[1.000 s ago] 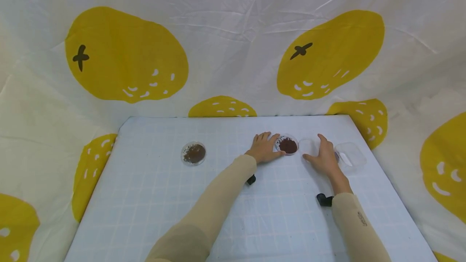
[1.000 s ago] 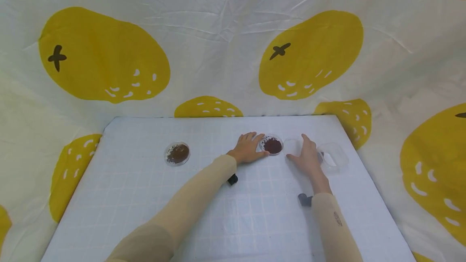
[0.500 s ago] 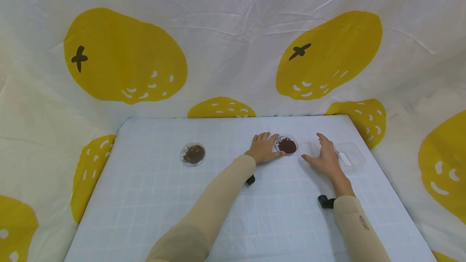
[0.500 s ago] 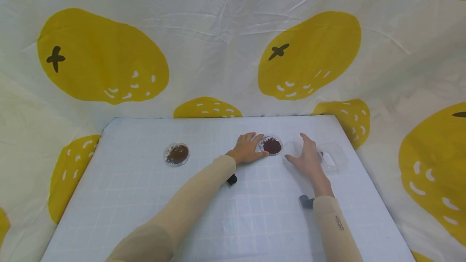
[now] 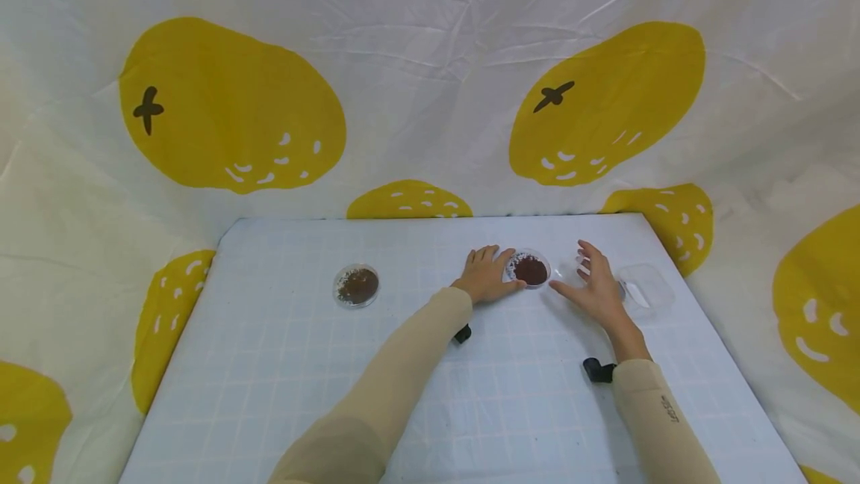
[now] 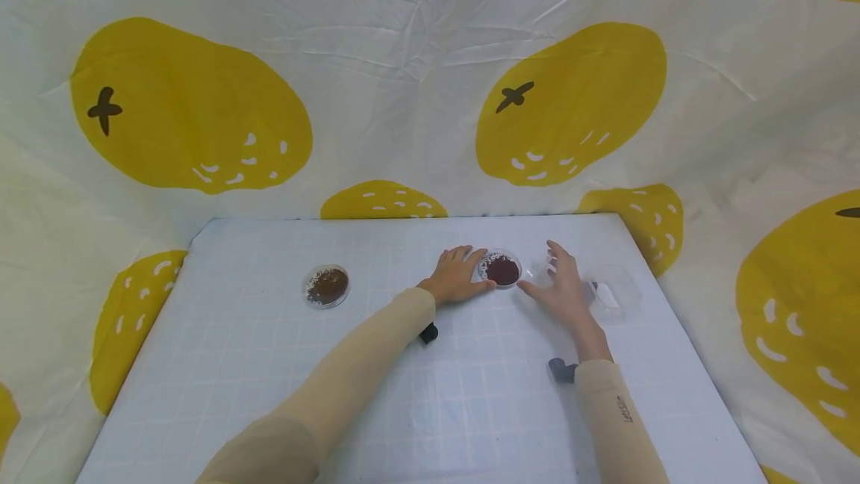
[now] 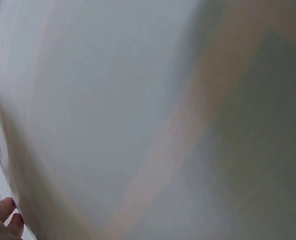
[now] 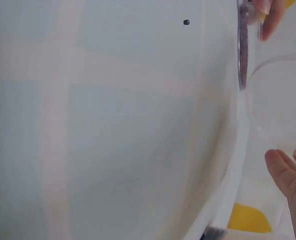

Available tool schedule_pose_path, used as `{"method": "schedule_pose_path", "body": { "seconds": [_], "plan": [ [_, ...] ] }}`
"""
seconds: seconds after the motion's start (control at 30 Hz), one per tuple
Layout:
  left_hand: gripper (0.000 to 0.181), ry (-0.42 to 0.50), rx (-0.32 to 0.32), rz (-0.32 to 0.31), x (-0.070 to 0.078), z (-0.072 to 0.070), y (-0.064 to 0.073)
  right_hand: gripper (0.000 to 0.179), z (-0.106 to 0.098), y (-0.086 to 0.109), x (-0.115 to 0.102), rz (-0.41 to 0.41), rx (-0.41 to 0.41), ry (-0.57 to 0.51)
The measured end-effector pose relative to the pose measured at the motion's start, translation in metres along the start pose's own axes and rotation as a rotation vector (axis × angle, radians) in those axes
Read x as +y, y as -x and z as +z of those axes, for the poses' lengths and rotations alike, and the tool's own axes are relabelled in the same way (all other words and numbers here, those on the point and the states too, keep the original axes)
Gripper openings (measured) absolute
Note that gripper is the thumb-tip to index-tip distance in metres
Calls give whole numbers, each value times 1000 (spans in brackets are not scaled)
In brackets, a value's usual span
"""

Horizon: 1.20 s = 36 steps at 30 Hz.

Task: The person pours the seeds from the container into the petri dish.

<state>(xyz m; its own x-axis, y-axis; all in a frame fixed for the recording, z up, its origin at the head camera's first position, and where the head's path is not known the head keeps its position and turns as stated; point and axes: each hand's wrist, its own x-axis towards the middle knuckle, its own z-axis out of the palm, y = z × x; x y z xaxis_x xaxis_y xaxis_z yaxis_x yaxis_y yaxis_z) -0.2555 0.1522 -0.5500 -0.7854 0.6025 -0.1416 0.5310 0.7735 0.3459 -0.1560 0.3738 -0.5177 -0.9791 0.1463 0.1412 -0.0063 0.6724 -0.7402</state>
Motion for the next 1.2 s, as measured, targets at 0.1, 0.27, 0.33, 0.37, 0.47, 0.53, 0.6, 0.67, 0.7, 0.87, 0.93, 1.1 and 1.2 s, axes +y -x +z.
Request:
{"method": "schedule_pose_path", "body": {
  "seconds": [0.1, 0.27, 0.33, 0.37, 0.47, 0.53, 0.6, 0.67, 0.7, 0.87, 0.93, 1.1, 1.2],
  "plan": [
    [85, -3, 3, 6, 0, -1, 1, 105, 2, -1, -1, 2, -9, -42],
    [84, -11, 5, 12, 0, -2, 3, 108, 5, -3, -2, 14, -19, -87],
    [84, -9, 4, 11, 0, -3, 3, 108, 7, -5, -2, 13, -15, -109],
    [84, -11, 2, 10, 0, -3, 3, 108, 8, -6, -2, 11, -12, -119],
    [83, -4, 2, 9, 1, -5, 5, 111, 10, -9, -2, -1, -3, -152],
    [82, -9, 2, 10, 1, -5, 5, 114, 12, -11, -2, -2, 0, -173],
    [82, -10, 1, 10, 1, -5, 5, 117, 13, -13, -2, 2, 0, -184],
    [82, -17, -3, 11, 1, -5, 5, 119, 15, -14, -2, 10, 0, -193],
    [82, -17, -5, 11, 1, -5, 5, 119, 16, -15, -2, 14, -2, -195],
    [81, -4, -3, 11, 1, -6, 4, 119, 20, -18, -4, 23, 1, -194],
    [81, 1, 0, 9, 1, -6, 4, 118, 21, -20, -4, 21, -2, -186],
    [83, -5, -9, 11, 1, -7, 5, 116, 25, -21, -4, -2, -8, -177],
    [83, -6, -20, 7, 1, -7, 6, 117, 26, -22, -3, -5, -7, -168]
  ]
}}
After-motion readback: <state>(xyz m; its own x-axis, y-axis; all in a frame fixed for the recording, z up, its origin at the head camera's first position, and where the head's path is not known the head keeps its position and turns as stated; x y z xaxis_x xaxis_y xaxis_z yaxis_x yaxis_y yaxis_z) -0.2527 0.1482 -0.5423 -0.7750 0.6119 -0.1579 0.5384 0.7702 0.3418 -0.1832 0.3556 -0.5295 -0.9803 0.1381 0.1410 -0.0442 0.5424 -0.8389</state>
